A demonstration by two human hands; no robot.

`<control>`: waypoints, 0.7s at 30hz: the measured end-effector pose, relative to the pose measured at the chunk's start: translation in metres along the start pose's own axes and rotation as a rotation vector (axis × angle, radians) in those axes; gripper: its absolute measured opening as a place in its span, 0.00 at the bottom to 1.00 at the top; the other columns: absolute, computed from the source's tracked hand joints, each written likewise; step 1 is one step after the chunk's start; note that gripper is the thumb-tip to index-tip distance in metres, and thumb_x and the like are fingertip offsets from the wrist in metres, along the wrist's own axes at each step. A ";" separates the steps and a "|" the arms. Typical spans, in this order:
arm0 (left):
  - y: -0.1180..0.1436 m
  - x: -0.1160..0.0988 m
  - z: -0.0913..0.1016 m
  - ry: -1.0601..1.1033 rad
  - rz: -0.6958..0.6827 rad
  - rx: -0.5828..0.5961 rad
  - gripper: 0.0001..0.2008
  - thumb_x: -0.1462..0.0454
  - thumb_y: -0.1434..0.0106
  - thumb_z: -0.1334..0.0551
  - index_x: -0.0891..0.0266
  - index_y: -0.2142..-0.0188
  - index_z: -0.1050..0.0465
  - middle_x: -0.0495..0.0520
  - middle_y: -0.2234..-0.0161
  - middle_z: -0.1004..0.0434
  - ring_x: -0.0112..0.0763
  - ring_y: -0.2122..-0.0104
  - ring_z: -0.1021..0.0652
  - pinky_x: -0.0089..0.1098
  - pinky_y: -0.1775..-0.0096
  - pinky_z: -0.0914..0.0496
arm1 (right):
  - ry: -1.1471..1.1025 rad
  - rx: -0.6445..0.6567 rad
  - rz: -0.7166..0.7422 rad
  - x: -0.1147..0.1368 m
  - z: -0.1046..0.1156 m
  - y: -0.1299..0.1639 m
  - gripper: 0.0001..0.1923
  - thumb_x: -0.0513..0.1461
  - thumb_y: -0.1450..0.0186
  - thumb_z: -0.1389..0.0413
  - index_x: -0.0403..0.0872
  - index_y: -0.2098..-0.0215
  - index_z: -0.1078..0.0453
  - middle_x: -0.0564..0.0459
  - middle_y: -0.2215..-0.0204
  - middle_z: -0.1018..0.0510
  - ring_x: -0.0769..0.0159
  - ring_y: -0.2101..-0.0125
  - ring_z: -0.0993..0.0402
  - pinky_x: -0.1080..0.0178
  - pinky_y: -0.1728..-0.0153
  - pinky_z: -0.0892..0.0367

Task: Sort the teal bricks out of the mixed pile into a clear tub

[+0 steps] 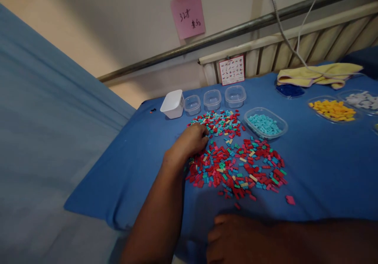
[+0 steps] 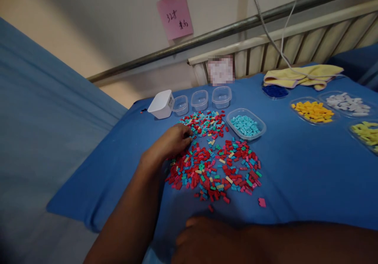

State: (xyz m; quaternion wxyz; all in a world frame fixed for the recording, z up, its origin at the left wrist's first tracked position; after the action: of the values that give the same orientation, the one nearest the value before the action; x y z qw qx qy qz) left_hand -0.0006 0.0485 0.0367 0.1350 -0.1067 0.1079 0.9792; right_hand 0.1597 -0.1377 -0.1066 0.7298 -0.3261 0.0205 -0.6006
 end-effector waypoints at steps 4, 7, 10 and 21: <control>-0.001 0.000 -0.005 -0.041 -0.055 -0.040 0.12 0.72 0.34 0.38 0.62 0.59 0.15 0.59 0.56 0.14 0.40 0.59 0.19 0.36 0.54 0.28 | -0.007 -0.026 0.005 0.000 -0.004 0.003 0.12 0.48 0.26 0.30 0.54 0.53 0.26 0.65 0.64 0.14 0.64 0.69 0.26 0.53 0.64 0.39; -0.001 -0.001 -0.005 -0.058 -0.095 -0.053 0.14 0.72 0.34 0.38 0.61 0.56 0.14 0.59 0.53 0.13 0.42 0.54 0.18 0.37 0.50 0.27 | -0.005 -0.031 0.006 0.000 -0.002 0.003 0.11 0.47 0.26 0.30 0.55 0.53 0.26 0.65 0.63 0.14 0.64 0.67 0.25 0.53 0.63 0.38; 0.000 0.002 -0.004 -0.033 -0.056 -0.047 0.12 0.72 0.36 0.37 0.61 0.59 0.16 0.57 0.59 0.14 0.40 0.62 0.20 0.36 0.57 0.29 | 0.002 -0.014 0.001 0.001 0.002 0.002 0.11 0.48 0.25 0.32 0.55 0.53 0.26 0.64 0.63 0.13 0.64 0.66 0.24 0.54 0.62 0.37; -0.004 -0.005 -0.002 0.839 -0.054 -0.235 0.10 0.60 0.37 0.29 0.64 0.59 0.18 0.51 0.66 0.20 0.27 0.69 0.25 0.31 0.64 0.31 | 0.030 0.032 -0.040 0.002 0.007 -0.011 0.09 0.48 0.26 0.31 0.54 0.57 0.22 0.63 0.64 0.13 0.65 0.62 0.21 0.57 0.62 0.35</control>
State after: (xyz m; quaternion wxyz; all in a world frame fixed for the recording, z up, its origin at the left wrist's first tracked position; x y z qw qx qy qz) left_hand 0.0057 0.0511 0.0353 0.0921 -0.5128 0.0386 0.8527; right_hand 0.1535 -0.1370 -0.0945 0.7222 -0.3058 0.0155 -0.6202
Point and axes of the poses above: each hand's wrist, its own y-axis away from the middle knuckle, its own z-axis out of the back of the hand, x = y × z, the point moved 1 cm from there along -y, towards the middle knuckle
